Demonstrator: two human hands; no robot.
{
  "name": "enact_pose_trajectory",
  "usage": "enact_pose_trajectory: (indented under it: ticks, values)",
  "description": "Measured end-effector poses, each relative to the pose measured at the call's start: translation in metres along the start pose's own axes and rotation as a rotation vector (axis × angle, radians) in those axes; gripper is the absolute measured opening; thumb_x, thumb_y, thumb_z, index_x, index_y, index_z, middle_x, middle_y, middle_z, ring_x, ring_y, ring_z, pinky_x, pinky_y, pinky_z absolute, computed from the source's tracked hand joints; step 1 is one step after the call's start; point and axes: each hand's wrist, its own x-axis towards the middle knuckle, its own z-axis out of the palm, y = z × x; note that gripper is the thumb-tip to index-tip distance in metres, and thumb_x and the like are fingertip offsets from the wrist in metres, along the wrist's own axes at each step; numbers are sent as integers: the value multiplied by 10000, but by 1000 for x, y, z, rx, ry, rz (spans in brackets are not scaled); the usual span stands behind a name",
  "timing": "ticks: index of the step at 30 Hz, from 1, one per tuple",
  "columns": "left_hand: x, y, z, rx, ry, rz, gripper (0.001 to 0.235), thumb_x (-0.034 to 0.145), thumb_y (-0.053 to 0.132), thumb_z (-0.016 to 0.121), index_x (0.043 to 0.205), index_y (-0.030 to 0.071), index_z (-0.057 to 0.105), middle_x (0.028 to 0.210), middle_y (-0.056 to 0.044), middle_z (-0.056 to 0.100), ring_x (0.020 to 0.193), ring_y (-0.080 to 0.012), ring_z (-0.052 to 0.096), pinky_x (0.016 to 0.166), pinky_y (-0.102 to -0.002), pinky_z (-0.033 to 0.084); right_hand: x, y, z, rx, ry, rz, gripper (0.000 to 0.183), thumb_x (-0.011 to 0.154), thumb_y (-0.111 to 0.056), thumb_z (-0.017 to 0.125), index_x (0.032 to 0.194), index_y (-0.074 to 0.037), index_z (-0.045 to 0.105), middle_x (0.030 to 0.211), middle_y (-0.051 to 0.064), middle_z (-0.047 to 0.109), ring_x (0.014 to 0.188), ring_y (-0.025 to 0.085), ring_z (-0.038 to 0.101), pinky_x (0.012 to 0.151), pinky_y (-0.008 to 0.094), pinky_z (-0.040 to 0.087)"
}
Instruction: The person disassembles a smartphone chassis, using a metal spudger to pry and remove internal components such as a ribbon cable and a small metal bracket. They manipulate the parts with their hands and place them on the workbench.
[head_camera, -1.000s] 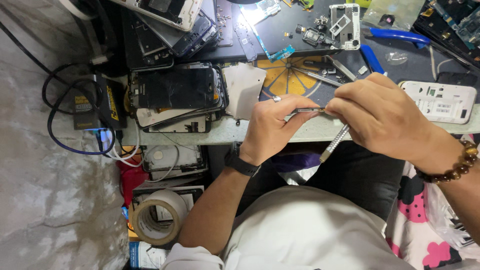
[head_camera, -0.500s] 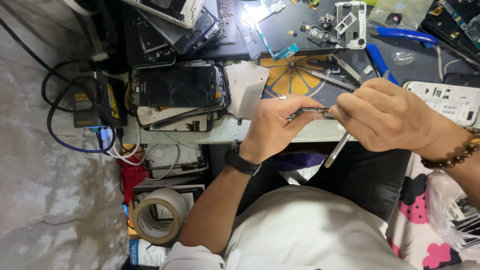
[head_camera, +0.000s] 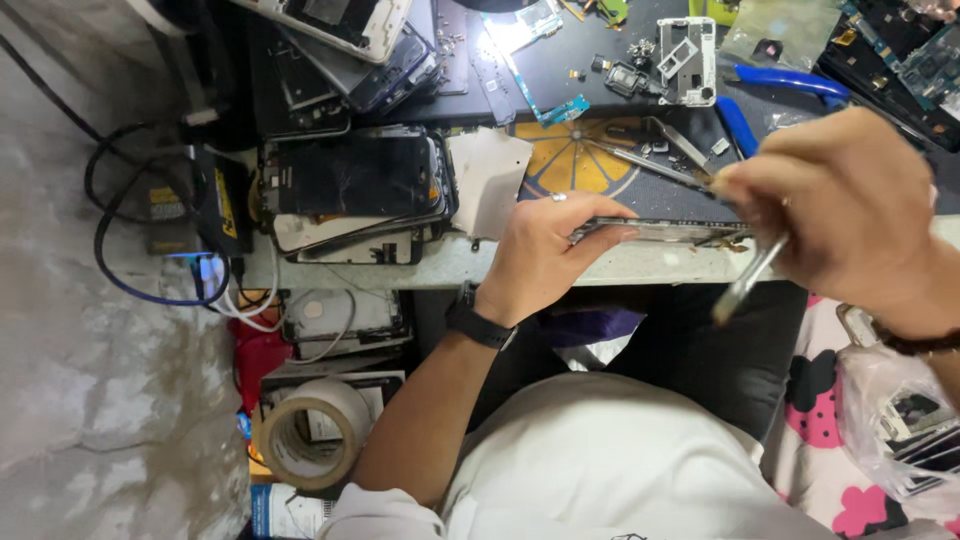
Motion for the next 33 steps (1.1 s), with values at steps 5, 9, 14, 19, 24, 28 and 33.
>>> enact_pose_trajectory:
  ticks: [5,9,14,19,24,28,33]
  values:
    - [1,7,1,-90,26,-95,287,917,121,799,1186,67,714,1023,-52,762,854,-107,694,757,-252,553,-45,-25,3,266,217,686,88,1046,3,732,1092,36,664,1117,144,586,716,154,500,651,255,429]
    - [3,17,-3,-140,61,-319,396,909,119,815,1279,41,698,893,-42,716,777,-45,591,679,-216,501,-70,-41,16,411,419,837,129,1136,10,718,1061,49,620,1065,73,572,818,121,501,743,197,395]
    - [14,22,-19,-66,104,-256,415,928,105,775,1313,22,642,1020,-44,765,885,-37,672,786,-217,559,-75,-53,27,695,567,995,111,1105,-8,747,1035,28,668,970,21,644,797,66,545,737,174,424]
    - [23,22,-24,208,158,-45,360,936,108,788,1256,16,653,1096,-140,747,964,-198,749,852,-307,575,-63,-52,48,1007,554,1188,70,1035,-40,765,1064,-11,708,884,-15,643,754,52,541,697,186,413]
    - [21,24,-13,428,161,-60,314,949,185,767,1212,38,680,1079,-131,691,922,-314,698,790,-385,558,-47,-46,66,1091,510,1230,91,998,-77,766,1034,-6,722,828,-29,639,693,39,526,631,181,397]
    - [22,20,-6,749,206,83,284,923,241,797,1141,74,724,1025,-52,689,974,-286,653,827,-415,535,-40,-41,76,1228,544,1236,104,981,-86,775,1026,-4,729,784,-24,633,624,45,510,574,189,379]
    - [21,18,4,833,260,78,234,889,221,790,1069,82,737,1053,-51,689,1002,-266,624,820,-411,527,-35,-41,75,1187,484,1206,99,992,-90,766,1022,-2,732,787,-30,637,636,39,514,590,191,400]
